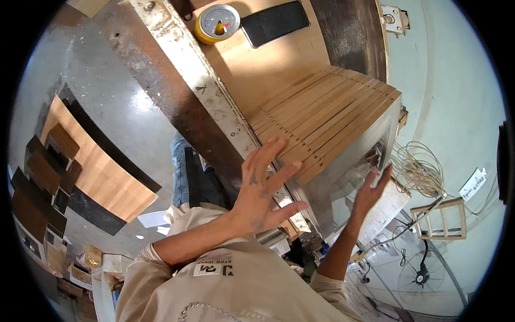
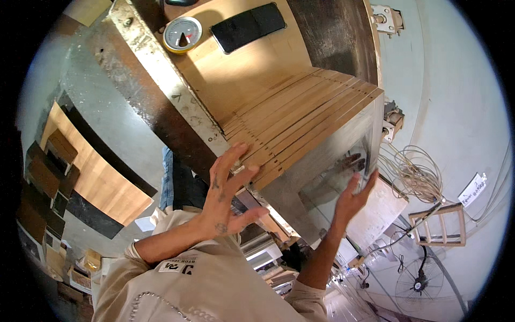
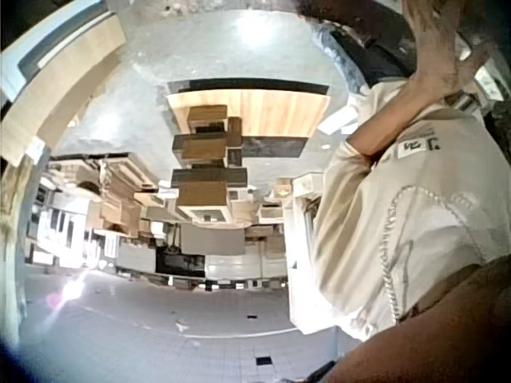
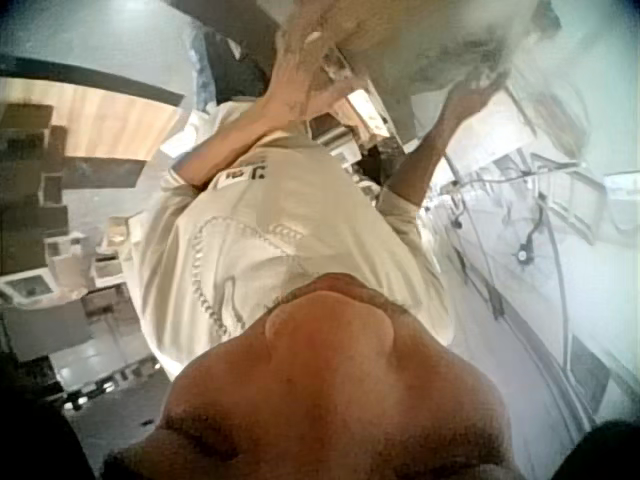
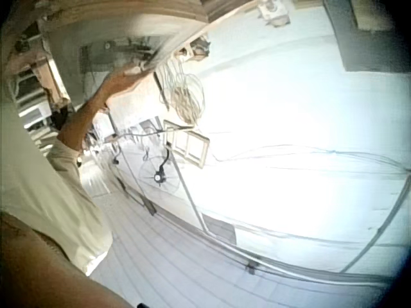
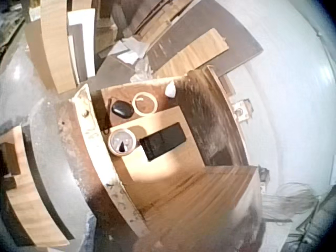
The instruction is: The person wipes the wooden frames of glass panels with a cloth, turns them over, and stacks them into a pile on the floor of a workshop.
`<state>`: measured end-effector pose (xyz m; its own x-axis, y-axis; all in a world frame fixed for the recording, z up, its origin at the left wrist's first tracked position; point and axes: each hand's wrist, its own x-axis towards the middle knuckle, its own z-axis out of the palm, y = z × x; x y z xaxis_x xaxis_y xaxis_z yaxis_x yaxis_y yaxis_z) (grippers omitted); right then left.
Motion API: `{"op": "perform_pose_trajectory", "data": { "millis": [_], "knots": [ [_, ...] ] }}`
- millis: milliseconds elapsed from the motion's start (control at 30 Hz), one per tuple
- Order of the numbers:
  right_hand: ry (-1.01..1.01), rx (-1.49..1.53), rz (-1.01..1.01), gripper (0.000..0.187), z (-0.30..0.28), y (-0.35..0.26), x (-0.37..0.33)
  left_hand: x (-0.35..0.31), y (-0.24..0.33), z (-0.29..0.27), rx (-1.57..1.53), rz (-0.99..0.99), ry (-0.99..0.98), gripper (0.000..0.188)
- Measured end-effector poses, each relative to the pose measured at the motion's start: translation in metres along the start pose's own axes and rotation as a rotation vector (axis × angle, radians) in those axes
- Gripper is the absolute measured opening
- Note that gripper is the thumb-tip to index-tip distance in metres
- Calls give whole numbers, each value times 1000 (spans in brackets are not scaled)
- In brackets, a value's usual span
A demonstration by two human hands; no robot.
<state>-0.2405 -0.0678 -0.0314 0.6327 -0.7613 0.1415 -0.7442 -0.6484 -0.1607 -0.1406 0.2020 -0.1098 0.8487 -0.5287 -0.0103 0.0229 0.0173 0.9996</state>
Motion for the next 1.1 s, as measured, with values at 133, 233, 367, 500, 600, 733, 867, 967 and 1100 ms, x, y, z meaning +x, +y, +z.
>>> {"op": "perform_pose_trajectory", "data": {
  "millis": [133, 233, 367, 500, 600, 733, 867, 967, 1100],
  "knots": [
    [23, 90, -11, 44, 13, -12, -3, 2, 4, -5, 61, -8, -55, 64],
    [33, 52, 1, 42, 13, -11, -2, 2, 4, -4, 30, -34, -72, 63],
    [14, 77, 30, 43, 14, -12, -2, 1, 6, -2, 52, -36, -22, 63],
    [23, 119, 24, 42, 16, -13, -3, -1, 6, 0, 86, -17, -9, 65],
    [29, 84, 17, 42, 16, -12, -1, 1, 5, -6, 133, -2, -50, 65],
    [8, 135, 33, 42, 16, -13, -3, 3, 3, -11, 157, 27, -68, 64],
    [11, 113, 49, 43, 16, -10, -4, 6, 2, -11, 157, 40, -65, 61],
    [13, 103, 39, 42, 16, -10, -3, 6, 1, -12, 147, 42, -67, 59],
    [11, 94, 43, 42, 17, -10, -2, 6, -1, -13, 156, 45, -52, 58]
  ]
}}
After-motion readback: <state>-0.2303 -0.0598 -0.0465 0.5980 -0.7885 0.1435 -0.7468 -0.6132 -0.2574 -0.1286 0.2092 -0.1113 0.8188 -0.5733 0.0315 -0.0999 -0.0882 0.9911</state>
